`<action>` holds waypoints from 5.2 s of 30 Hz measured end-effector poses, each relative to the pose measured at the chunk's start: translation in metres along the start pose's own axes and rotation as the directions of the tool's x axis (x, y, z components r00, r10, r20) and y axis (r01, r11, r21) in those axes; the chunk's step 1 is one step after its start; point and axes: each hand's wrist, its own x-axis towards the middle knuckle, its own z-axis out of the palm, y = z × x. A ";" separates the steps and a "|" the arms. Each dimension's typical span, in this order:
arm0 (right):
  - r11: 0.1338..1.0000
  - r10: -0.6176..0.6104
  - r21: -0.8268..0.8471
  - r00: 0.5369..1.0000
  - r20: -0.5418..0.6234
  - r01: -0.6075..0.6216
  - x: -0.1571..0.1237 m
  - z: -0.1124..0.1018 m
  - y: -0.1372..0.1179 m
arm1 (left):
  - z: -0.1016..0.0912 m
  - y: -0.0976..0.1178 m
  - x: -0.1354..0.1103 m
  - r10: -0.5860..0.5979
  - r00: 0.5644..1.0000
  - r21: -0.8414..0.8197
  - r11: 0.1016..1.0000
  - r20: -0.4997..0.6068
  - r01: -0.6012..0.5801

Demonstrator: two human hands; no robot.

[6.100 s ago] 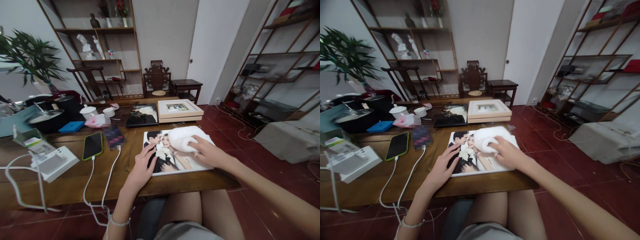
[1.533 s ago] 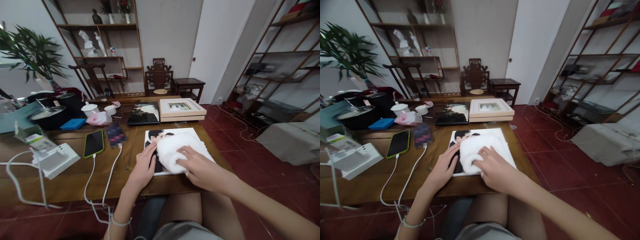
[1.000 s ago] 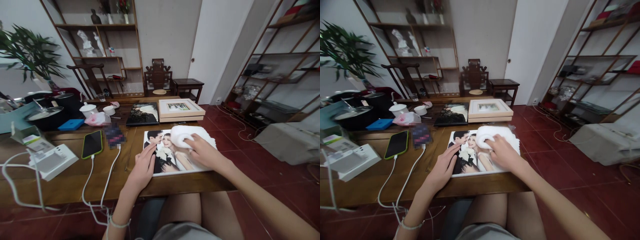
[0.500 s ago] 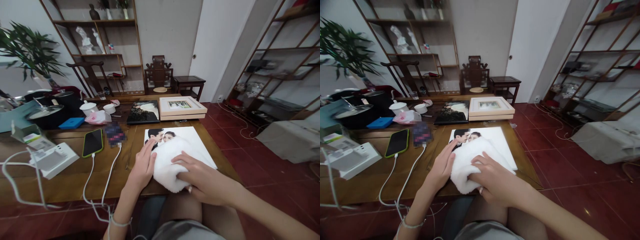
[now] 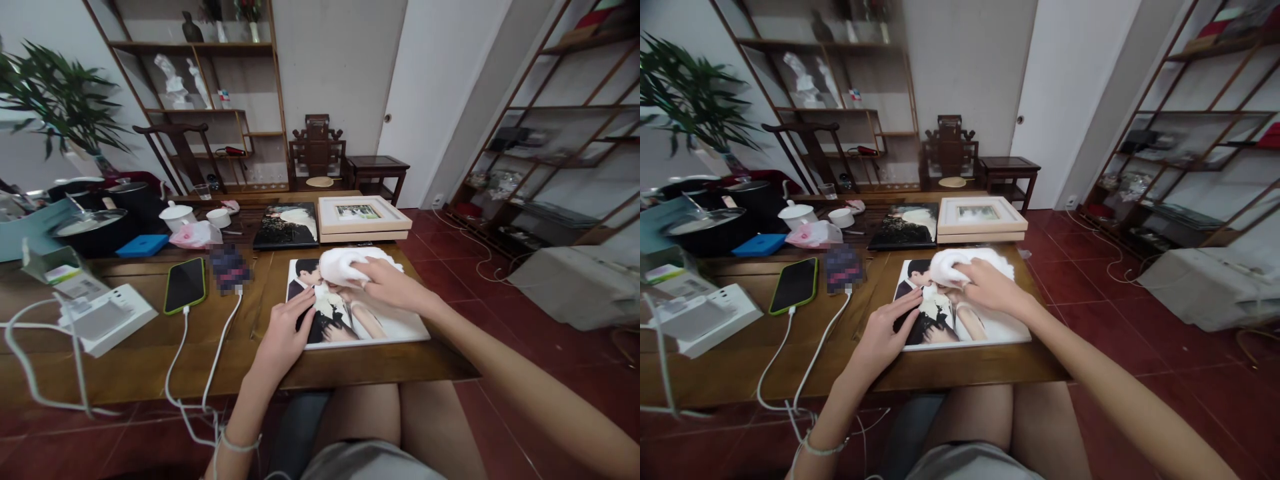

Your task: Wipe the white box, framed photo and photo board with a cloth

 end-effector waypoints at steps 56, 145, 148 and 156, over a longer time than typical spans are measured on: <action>0.984 0.132 -0.104 0.985 -0.112 -0.143 -0.012 0.012 0.039 | -0.006 0.004 0.002 0.020 1.000 -0.009 1.000 0.022 -0.020; 0.982 0.154 -0.104 0.988 -0.022 -0.156 0.013 0.006 0.014 | -0.010 0.009 -0.001 -0.061 0.988 -0.027 0.997 0.144 0.066; 0.984 0.145 -0.102 0.989 -0.028 -0.147 0.020 0.007 0.016 | -0.009 0.009 -0.001 -0.065 0.987 -0.028 0.997 0.144 0.070; 0.997 0.045 -0.065 0.999 0.020 -0.043 -0.056 0.016 -0.045 | -0.009 0.008 -0.002 -0.101 0.983 -0.015 0.994 0.156 0.105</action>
